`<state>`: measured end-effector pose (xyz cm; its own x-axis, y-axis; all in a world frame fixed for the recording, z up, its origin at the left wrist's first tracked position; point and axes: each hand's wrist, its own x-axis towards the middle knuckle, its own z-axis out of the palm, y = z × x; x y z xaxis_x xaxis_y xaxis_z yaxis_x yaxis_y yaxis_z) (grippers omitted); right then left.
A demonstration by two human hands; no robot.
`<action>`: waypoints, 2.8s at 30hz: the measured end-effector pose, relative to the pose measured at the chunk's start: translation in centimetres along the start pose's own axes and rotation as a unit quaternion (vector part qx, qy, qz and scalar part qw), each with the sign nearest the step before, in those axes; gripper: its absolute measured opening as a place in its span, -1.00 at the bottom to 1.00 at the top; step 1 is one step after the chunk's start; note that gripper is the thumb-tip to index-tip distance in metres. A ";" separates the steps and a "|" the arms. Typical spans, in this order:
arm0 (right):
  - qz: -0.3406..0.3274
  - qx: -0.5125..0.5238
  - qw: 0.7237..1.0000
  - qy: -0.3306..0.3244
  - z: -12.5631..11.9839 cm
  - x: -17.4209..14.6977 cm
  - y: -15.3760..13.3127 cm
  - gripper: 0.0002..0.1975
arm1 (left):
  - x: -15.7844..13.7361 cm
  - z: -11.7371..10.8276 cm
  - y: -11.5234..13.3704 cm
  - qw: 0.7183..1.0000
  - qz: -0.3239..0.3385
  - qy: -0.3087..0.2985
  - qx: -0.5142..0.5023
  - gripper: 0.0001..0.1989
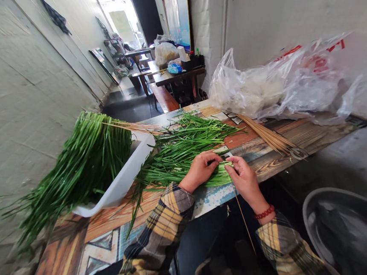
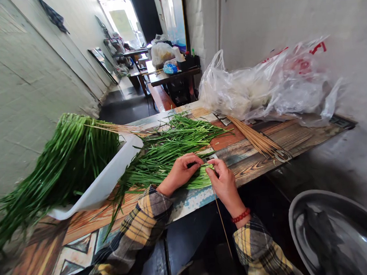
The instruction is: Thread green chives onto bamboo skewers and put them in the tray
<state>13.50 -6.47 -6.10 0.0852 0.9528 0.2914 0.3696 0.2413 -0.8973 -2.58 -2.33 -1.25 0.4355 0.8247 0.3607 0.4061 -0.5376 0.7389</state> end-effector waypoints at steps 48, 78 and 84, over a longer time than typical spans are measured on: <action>-0.015 -0.061 0.998 0.025 0.0 0.2 -1.0 -0.71 | 1.1 0.1 -1.2 0.982 -0.018 0.049 0.180 -0.91; 0.002 -0.027 1.000 0.005 -0.4 0.3 -1.0 -0.71 | 0.6 0.6 -0.4 1.000 -0.028 0.008 -0.006 -0.87; 0.014 -0.020 1.000 -0.002 -0.4 0.3 -0.8 -0.70 | 0.6 0.7 -0.5 0.999 -0.038 0.002 -0.005 -0.87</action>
<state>13.56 -6.41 -5.16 0.0919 0.9601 0.2642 0.4035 0.2066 -0.8914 -1.96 -1.65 -1.82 0.4001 0.8639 0.3060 0.4292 -0.4716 0.7703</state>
